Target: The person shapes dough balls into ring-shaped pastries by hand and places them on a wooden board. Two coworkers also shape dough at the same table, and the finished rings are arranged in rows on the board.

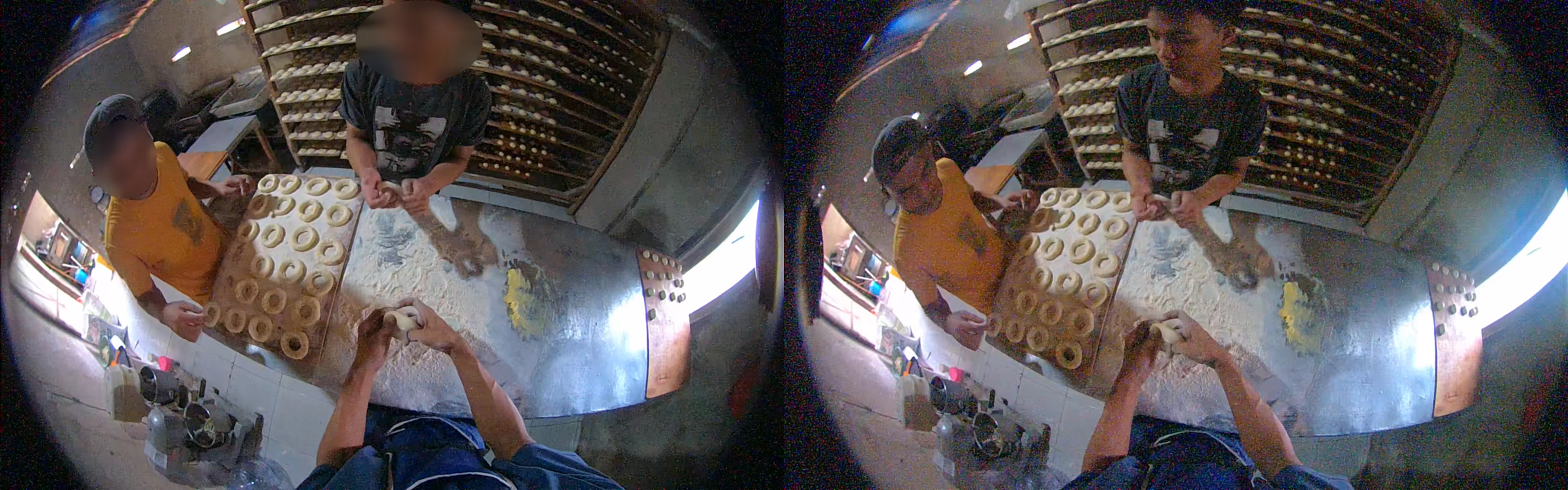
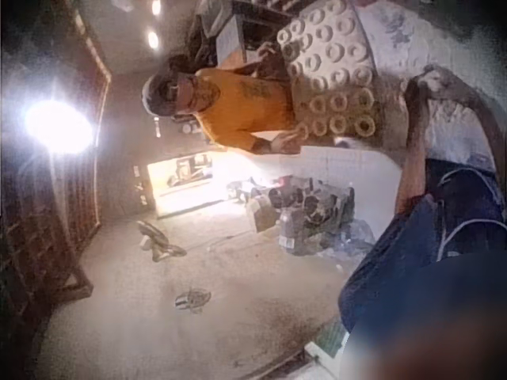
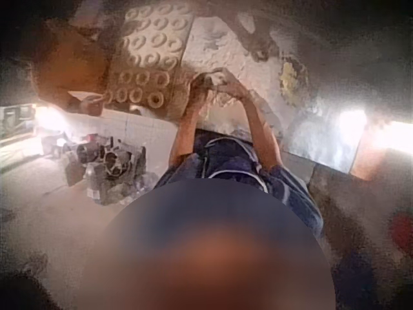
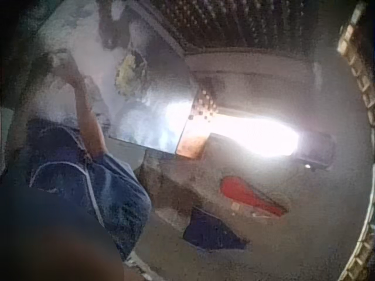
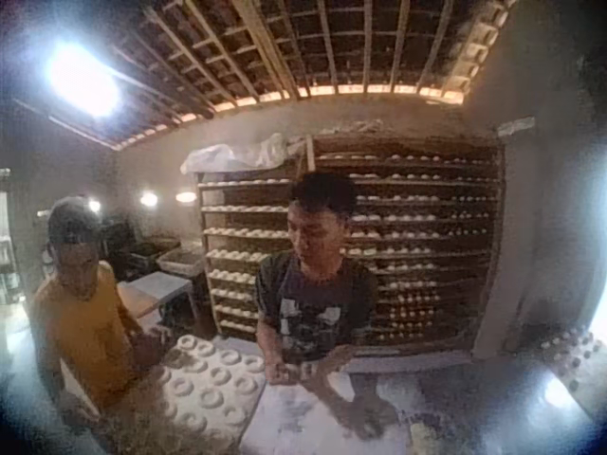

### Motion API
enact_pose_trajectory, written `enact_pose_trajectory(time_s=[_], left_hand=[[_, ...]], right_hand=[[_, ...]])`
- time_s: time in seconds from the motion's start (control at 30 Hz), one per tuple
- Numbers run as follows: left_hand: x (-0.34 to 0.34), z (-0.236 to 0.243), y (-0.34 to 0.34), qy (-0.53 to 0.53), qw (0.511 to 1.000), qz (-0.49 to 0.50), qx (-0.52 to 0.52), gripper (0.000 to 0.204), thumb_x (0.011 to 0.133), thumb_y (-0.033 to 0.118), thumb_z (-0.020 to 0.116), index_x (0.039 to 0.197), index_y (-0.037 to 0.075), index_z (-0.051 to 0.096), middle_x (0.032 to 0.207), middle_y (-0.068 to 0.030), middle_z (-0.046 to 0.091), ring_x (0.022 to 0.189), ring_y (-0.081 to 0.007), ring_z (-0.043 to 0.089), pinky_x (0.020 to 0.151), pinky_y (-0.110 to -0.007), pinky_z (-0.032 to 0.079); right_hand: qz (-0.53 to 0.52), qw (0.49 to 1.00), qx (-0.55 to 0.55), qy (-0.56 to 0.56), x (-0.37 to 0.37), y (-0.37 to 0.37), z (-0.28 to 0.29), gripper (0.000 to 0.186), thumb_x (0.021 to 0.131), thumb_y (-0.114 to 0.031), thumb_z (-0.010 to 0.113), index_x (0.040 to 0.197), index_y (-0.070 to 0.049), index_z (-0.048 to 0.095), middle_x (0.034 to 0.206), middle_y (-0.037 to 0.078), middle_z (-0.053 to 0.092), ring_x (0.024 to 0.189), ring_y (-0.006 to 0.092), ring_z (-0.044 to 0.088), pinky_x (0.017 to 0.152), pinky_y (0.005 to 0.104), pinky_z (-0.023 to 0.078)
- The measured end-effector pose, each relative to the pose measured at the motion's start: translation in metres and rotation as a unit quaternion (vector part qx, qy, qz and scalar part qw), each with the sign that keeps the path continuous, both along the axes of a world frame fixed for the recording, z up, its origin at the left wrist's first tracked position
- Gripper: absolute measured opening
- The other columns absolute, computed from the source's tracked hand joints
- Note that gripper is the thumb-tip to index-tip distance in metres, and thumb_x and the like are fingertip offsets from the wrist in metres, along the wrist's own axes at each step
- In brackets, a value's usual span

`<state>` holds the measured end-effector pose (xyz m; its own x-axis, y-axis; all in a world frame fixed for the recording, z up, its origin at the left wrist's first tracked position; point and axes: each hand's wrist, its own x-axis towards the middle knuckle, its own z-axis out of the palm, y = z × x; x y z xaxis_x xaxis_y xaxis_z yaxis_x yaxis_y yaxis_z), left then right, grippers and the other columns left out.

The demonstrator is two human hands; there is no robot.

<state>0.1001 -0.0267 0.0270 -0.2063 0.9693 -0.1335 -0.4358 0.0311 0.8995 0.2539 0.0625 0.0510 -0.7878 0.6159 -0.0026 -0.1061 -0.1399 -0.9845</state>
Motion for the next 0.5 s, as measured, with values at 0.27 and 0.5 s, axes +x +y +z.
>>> enact_pose_trajectory(time_s=[0.27,0.5], left_hand=[[-0.015,-0.018,-0.009,-0.374,0.914,-0.006,0.155,0.032,0.09,0.031,0.06,0.113,0.01,0.051,0.103,-0.0044,0.058,0.091,-0.0142,0.059,0.08,-0.032,0.051],[-0.042,-0.042,-0.011,0.593,0.786,0.168,0.057,0.026,0.099,0.03,0.043,0.102,0.005,0.052,0.098,-0.0174,0.06,0.081,-0.028,0.06,0.066,-0.039,0.048]], right_hand=[[-0.182,0.973,-0.118,-0.08,-0.036,-0.006,-0.047,0.038,0.099,-0.038,0.044,0.094,-0.005,0.063,0.071,0.005,0.059,0.056,0.0138,0.054,0.052,0.0248,0.042],[-0.129,0.967,-0.113,-0.187,-0.09,-0.04,-0.014,0.064,0.094,-0.06,0.047,0.1,0.003,0.056,0.086,0.014,0.064,0.07,0.0186,0.061,0.064,0.0318,0.051]])
